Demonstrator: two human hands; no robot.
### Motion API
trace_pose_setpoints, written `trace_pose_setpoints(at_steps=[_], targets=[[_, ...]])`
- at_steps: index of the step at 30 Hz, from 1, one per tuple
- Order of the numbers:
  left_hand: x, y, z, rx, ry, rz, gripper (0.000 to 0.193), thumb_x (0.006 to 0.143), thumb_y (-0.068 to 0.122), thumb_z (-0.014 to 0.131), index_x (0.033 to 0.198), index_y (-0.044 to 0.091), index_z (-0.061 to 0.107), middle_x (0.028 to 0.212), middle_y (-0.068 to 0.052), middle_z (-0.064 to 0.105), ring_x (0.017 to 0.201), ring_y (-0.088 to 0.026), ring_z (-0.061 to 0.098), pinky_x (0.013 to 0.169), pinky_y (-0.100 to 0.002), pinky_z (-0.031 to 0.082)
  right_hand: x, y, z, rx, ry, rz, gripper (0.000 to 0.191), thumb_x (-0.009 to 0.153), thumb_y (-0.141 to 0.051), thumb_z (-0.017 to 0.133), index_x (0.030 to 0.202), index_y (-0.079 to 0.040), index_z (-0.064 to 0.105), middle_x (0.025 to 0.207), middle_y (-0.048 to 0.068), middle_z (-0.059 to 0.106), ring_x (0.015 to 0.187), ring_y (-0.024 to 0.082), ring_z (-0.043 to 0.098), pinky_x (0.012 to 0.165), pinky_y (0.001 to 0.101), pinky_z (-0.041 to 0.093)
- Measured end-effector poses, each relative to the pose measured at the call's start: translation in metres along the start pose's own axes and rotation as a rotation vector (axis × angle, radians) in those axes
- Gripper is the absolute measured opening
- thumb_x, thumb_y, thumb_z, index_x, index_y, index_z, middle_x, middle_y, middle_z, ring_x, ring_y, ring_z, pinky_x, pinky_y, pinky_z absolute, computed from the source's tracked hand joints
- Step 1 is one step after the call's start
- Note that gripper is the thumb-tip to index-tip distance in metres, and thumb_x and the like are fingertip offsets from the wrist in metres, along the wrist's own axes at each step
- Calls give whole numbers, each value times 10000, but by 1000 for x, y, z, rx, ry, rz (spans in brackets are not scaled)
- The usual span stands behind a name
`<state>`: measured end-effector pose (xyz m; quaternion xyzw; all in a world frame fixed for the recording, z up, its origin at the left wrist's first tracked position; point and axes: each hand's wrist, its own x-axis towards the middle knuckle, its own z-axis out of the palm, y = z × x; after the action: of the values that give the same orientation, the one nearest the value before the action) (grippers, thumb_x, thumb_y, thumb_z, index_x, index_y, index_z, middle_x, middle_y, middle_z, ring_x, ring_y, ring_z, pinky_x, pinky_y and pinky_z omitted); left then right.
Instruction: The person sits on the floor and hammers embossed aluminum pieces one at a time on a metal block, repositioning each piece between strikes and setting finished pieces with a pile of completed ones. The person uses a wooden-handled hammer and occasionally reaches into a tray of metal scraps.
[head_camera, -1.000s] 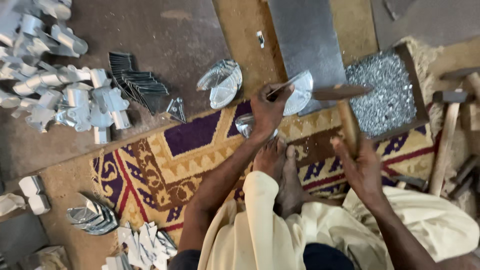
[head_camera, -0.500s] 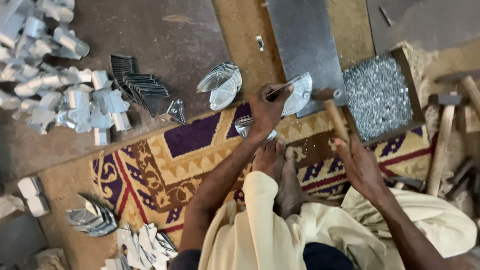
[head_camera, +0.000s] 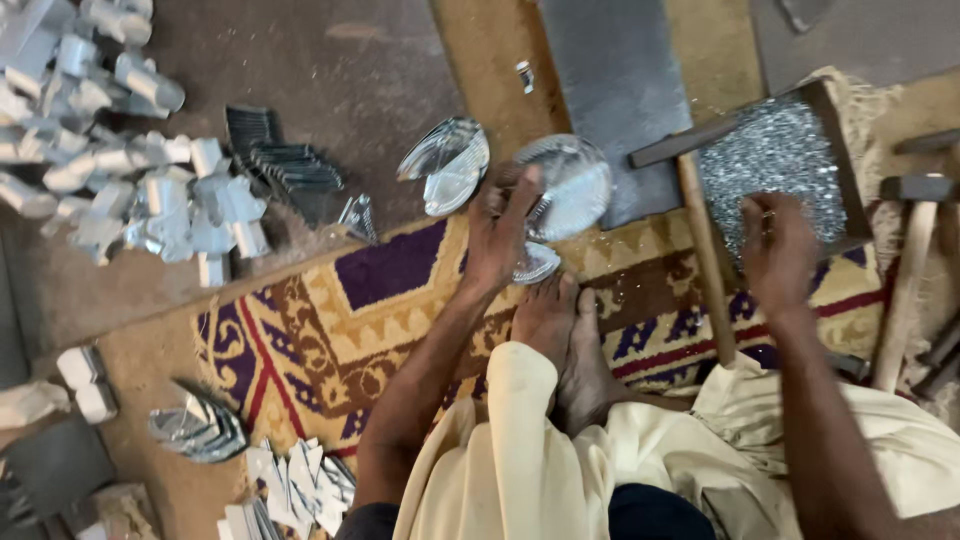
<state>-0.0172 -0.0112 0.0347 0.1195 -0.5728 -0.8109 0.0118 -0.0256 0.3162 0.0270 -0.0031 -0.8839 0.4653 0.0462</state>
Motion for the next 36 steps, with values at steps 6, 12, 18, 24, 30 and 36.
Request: trace_pose_setpoints(at_steps=[6,12,18,24,30,36], targets=[[-5,5,-4,45,-3,-116,284,953,251,772,979,-26,716,828,-33,679,702,-85,595,590,-260,509,15,17,-26,-655,-196,-154,189,997,-233,813,1006,-47,781,900,159,712,920,319,619,841,444,516],[0,1,-3,74,-64,-154,312,985,320,722,1040,14,743,858,-25,731,738,-59,664,650,-223,534,-4,20,-32,-609,-60,-111,163,1002,-195,830,1111,-78,801,981,214,697,954,330,641,831,465,516],[3,-7,-1,-45,-66,-200,301,927,281,793,1005,0,717,865,-45,733,737,-108,701,640,-261,564,-13,19,-40,-462,5,-59,96,1081,-97,746,1168,-73,781,1092,156,746,846,244,698,757,377,556],[2,-8,-5,4,-59,-216,295,905,287,804,987,15,727,820,-54,742,695,-103,694,626,-259,575,-17,30,-38,-427,20,-38,106,1086,-152,758,1102,-51,786,1033,136,739,804,198,689,591,302,535],[1,-1,-6,104,-32,-308,320,888,330,785,978,30,723,763,-65,733,610,-97,656,486,-255,474,-21,41,-37,-478,52,-65,68,1109,-90,793,1110,-22,799,944,160,724,766,196,665,615,320,532],[-1,-4,-8,105,2,-312,300,886,327,798,957,41,739,762,-47,725,618,-89,640,525,-249,496,-23,19,-37,-212,151,-138,280,1010,99,752,1264,38,650,1179,209,712,962,236,743,762,319,639]])
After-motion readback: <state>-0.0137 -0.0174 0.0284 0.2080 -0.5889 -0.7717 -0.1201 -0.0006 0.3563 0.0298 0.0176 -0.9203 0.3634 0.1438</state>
